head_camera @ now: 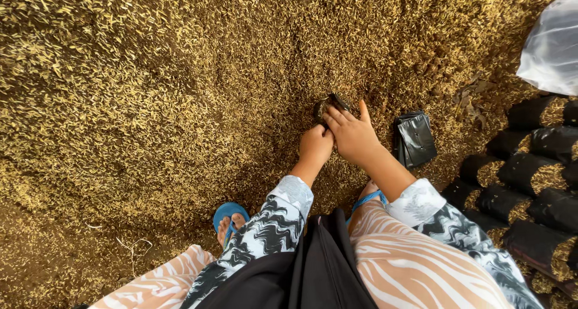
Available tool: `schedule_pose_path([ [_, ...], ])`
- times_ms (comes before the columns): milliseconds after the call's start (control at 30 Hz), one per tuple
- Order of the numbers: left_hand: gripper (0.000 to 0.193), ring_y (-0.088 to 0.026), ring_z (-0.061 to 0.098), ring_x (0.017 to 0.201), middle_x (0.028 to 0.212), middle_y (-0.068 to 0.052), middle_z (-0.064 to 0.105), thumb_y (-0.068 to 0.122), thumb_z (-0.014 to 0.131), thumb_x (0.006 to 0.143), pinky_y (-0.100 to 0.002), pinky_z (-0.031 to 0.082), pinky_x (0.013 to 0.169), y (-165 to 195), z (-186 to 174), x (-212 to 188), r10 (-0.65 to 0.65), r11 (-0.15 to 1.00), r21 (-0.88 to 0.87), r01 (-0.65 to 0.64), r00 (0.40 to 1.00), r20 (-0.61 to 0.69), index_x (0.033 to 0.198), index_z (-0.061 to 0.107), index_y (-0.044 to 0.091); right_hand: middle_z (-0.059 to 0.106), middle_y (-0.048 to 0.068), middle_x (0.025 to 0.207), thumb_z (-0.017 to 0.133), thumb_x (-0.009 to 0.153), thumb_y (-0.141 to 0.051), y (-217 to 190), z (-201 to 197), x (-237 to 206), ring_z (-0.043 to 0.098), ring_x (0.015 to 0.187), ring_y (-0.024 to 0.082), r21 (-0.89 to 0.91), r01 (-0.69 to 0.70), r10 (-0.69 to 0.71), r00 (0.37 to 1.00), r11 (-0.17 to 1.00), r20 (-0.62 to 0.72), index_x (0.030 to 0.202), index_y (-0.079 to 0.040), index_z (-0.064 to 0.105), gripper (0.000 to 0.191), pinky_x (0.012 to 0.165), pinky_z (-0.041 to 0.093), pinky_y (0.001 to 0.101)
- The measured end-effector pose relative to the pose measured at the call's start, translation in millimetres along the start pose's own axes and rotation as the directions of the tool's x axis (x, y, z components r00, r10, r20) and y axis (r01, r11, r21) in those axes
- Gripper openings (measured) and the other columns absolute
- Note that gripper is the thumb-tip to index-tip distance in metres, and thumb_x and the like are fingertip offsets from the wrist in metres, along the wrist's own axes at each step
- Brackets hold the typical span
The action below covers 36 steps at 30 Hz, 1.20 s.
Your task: The person scoops loose grain from a large pile and fills small black pouches by hand. Each filled pouch is placed into a nearby black crate. The person repeats this process continuously.
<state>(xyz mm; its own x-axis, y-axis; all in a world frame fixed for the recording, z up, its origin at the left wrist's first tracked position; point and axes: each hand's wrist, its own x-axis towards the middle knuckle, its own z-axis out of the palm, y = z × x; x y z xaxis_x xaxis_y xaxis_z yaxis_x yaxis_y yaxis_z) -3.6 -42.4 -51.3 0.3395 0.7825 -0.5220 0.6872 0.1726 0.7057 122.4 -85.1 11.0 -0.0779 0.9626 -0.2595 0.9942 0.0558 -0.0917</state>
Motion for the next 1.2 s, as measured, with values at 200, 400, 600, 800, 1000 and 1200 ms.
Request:
schedule_pose_path([
  [200,0.029,-0.029,0.07,0.067,0.075,-0.013,0.072,0.03,0.059,0.095,-0.045,0.054,0.063,6.2,-8.7,-10.4,-0.049,0.983,-0.175,0.056,0.998,0.046,0.087,0.069,0.004,0.046,0.003,0.155,0.064,0.085,-0.021,4.5,-10.0,11.2,0.045,0.14,0.022,0.089,0.0,-0.011,0.992,0.996,0.122,0.145,-0.018,0.052,0.062,0.117,0.014,0.0689],
  [400,0.035,-0.019,0.07,0.058,0.069,-0.009,0.072,0.031,0.058,0.099,-0.037,0.054,0.058,0.3,-18.7,-19.7,-0.031,0.945,-0.321,0.057,0.996,0.087,0.082,0.069,0.002,0.069,-0.001,0.141,0.06,0.095,-0.008,30.4,-23.9,49.6,0.06,0.13,0.019,0.569,-0.089,0.139,0.989,0.817,-0.046,0.131,-0.023,0.071,0.04,0.119,0.052,0.0424],
  [600,0.037,-0.022,0.068,0.056,0.069,-0.01,0.073,0.036,0.061,0.098,-0.038,0.053,0.057,-7.0,-38.7,-21.6,0.009,0.971,-0.237,0.012,0.996,0.09,0.087,0.069,0.002,0.037,0.028,0.151,0.084,0.074,-0.022,3.9,-27.6,120.1,0.04,0.131,0.055,0.448,-0.071,0.176,0.965,0.891,-0.195,0.139,-0.018,0.061,0.069,0.098,0.043,0.0597],
  [800,0.039,-0.026,0.07,0.061,0.071,-0.012,0.073,0.04,0.063,0.094,-0.04,0.054,0.062,-2.7,-50.0,-17.0,0.006,0.982,-0.188,0.006,0.998,0.066,0.083,0.07,0.003,0.053,0.019,0.139,0.077,0.085,-0.01,7.8,-8.9,142.8,0.059,0.116,0.042,0.305,-0.175,0.199,0.979,0.936,-0.047,0.13,-0.019,0.067,0.047,0.094,0.055,0.0488],
  [1000,0.043,-0.034,0.067,0.066,0.073,-0.015,0.069,0.044,0.074,0.088,-0.044,0.052,0.065,7.8,-68.8,-14.0,0.016,0.997,-0.079,-0.019,0.999,-0.042,0.081,0.064,0.002,0.065,0.011,0.108,0.077,0.085,-0.005,39.4,-21.6,114.7,0.067,0.092,0.024,0.762,-0.118,0.292,0.951,0.637,-0.097,0.113,-0.009,0.068,0.029,0.082,0.057,0.0387],
  [1200,0.038,-0.032,0.067,0.069,0.08,-0.014,0.068,0.031,0.079,0.081,-0.043,0.053,0.063,19.6,-67.3,2.4,0.068,0.99,-0.108,-0.089,0.98,-0.187,0.098,0.058,0.004,0.063,0.006,0.103,0.058,0.089,0.006,23.9,-29.3,62.0,0.059,0.088,0.017,0.986,-0.121,0.308,0.948,0.115,0.08,0.109,-0.002,0.059,0.022,0.076,0.05,0.0316],
])
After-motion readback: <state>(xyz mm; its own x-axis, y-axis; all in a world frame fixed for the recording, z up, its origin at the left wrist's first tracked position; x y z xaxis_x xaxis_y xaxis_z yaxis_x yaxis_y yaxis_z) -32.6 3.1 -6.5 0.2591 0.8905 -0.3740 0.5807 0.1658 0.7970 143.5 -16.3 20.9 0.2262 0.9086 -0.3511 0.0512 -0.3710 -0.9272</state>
